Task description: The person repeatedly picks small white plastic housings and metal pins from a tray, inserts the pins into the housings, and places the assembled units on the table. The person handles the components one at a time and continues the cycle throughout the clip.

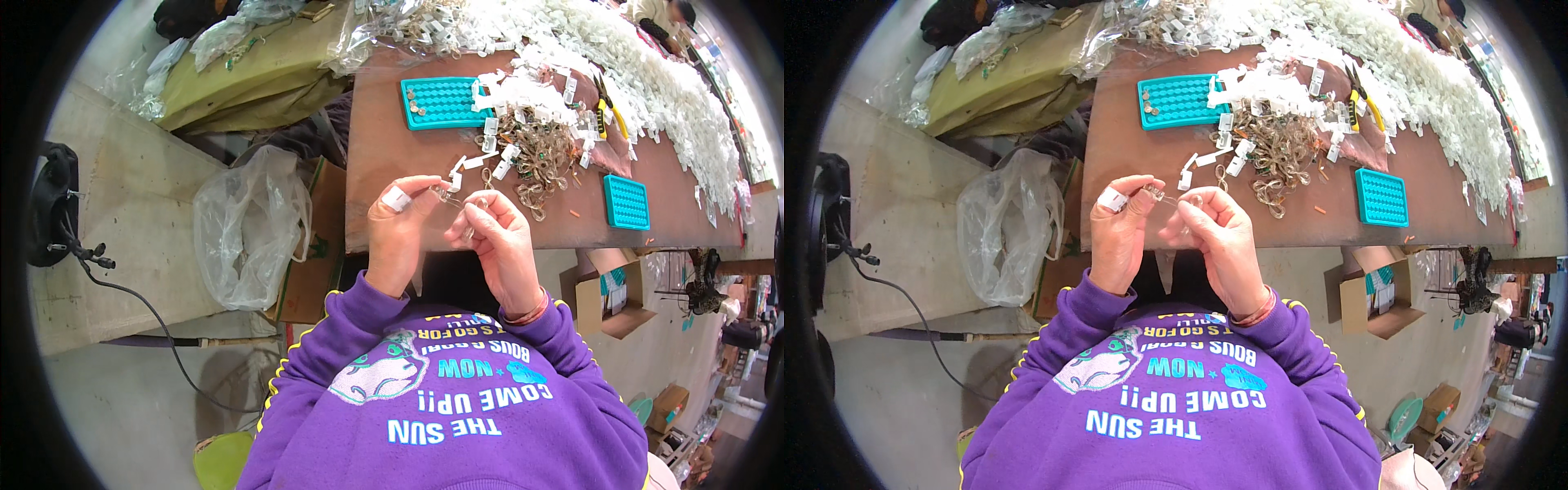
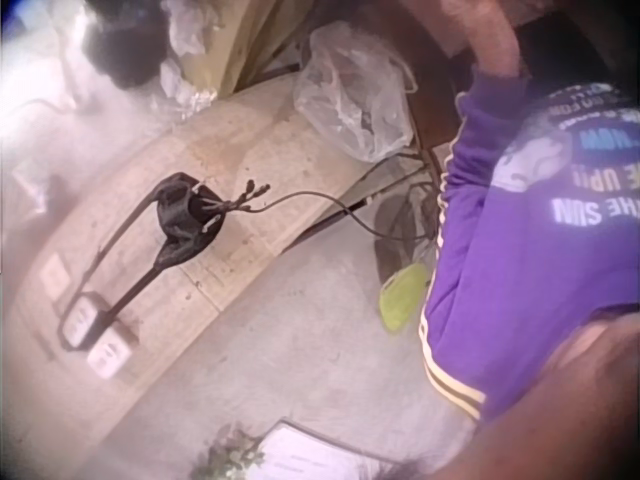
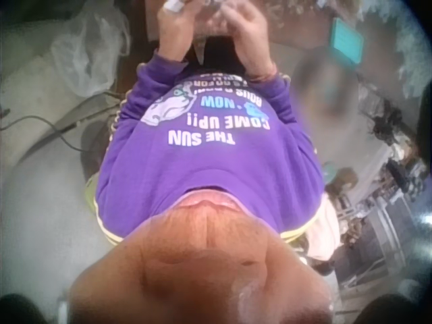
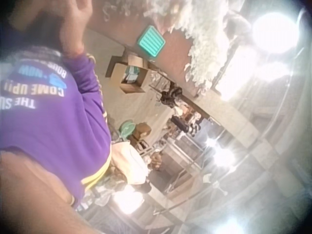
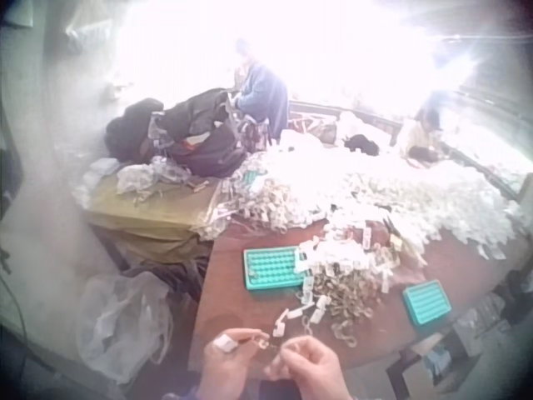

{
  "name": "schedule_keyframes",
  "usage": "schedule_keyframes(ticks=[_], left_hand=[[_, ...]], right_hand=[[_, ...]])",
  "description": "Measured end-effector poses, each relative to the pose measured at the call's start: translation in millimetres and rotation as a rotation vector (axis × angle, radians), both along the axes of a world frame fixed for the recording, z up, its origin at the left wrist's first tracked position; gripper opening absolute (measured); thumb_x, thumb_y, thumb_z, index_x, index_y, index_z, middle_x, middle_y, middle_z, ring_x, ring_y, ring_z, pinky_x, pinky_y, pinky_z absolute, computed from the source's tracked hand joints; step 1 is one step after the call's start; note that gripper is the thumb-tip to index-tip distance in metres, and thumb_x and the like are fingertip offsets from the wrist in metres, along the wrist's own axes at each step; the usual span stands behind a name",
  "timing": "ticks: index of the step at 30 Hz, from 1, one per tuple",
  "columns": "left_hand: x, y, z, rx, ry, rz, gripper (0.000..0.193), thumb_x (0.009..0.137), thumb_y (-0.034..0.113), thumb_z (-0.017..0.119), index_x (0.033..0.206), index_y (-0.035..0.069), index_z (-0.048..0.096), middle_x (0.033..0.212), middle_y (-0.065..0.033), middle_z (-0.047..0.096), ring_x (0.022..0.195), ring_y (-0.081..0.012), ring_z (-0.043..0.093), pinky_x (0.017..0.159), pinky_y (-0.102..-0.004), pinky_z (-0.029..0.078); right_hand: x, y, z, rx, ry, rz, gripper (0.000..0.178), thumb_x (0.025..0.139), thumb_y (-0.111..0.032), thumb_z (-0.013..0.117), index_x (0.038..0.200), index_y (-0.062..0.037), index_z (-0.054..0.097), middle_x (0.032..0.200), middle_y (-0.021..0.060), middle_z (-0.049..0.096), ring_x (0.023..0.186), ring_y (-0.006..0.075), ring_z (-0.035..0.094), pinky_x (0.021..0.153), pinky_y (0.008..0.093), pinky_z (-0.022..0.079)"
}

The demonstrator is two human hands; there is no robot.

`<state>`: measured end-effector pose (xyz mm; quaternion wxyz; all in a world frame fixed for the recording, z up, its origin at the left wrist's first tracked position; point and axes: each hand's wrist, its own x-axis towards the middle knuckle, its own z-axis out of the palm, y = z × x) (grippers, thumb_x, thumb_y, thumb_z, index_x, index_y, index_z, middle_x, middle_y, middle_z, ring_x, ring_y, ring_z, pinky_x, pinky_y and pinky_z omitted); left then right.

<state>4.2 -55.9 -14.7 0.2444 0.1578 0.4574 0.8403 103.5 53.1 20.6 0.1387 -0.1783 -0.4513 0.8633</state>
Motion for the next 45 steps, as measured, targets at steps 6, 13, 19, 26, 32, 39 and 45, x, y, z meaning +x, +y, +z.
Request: schedule_keyframes(ticks=[6,13,19,26,32,39,45], left_hand=[[1.6,3.9,4.6,-0.005,0.008,-0.001,0.017,0.090,0.004,0.065,0.106,-0.002,0.062,0.103,-0.0100,0.066,0.098,-0.0150,0.061,0.089,-0.0277,0.048],[8.2,8.0,9.6,-0.056,0.019,0.054,0.012,0.086,-0.001,0.066,0.098,0.000,0.066,0.095,-0.0038,0.068,0.086,-0.0083,0.061,0.079,-0.0216,0.048],[12.7,8.3,9.3,-0.174,0.012,0.020,0.017,0.087,-0.003,0.062,0.104,-0.001,0.062,0.098,-0.0058,0.065,0.091,-0.0120,0.060,0.086,-0.0251,0.046],[-8.4,-7.6,5.0,0.252,-0.516,-0.287,0.039,0.097,0.002,0.044,0.135,-0.003,0.036,0.126,-0.0163,0.052,0.119,-0.0271,0.054,0.106,-0.0367,0.044],[-12.7,-11.7,-2.7,0.066,-0.319,-0.246,0.031,0.099,0.009,0.050,0.126,-0.006,0.046,0.117,-0.0162,0.060,0.112,-0.0239,0.059,0.100,-0.0327,0.048],[-9.6,-9.7,-1.3,-0.073,-0.134,-0.158,0.027,0.087,0.007,0.070,0.112,0.002,0.064,0.100,-0.0008,0.067,0.087,-0.0054,0.059,0.075,-0.0207,0.046],[-8.8,-9.9,-2.6,-0.035,0.005,-0.129,0.021,0.085,0.005,0.072,0.102,0.003,0.059,0.093,-0.0037,0.066,0.079,-0.0085,0.060,0.068,-0.0216,0.046]], right_hand=[[3.8,2.1,1.5,0.150,-0.026,-0.009,0.014,0.096,-0.011,0.056,0.107,-0.0030,0.055,0.089,0.0077,0.065,0.083,0.0167,0.067,0.070,0.0268,0.054],[-2.0,17.3,10.6,1.509,0.132,-0.343,0.026,0.078,-0.003,0.071,0.103,-0.0038,0.063,0.092,0.0087,0.065,0.085,0.0248,0.064,0.073,0.0332,0.052],[-12.3,8.2,0.4,1.507,0.127,-0.350,0.014,0.077,-0.002,0.068,0.088,-0.0052,0.061,0.082,0.0107,0.061,0.077,0.0301,0.063,0.066,0.0372,0.051],[-12.4,20.7,-6.4,0.579,-0.106,-0.043,0.013,0.086,-0.007,0.068,0.096,0.0019,0.066,0.087,0.0023,0.067,0.082,0.0068,0.062,0.070,0.0235,0.051],[-14.3,31.7,5.1,0.131,-0.054,0.121,0.016,0.091,-0.015,0.066,0.101,-0.0017,0.064,0.093,0.0026,0.066,0.079,0.0093,0.063,0.073,0.0221,0.049],[-15.7,25.3,9.5,0.022,-0.073,0.188,0.015,0.090,-0.013,0.067,0.100,-0.0028,0.063,0.087,0.0028,0.065,0.074,0.0091,0.063,0.066,0.0204,0.049],[-17.8,21.2,-2.2,0.152,-0.113,0.191,0.013,0.089,-0.014,0.067,0.095,-0.0017,0.066,0.084,0.0013,0.066,0.070,0.0057,0.061,0.060,0.0182,0.044]])
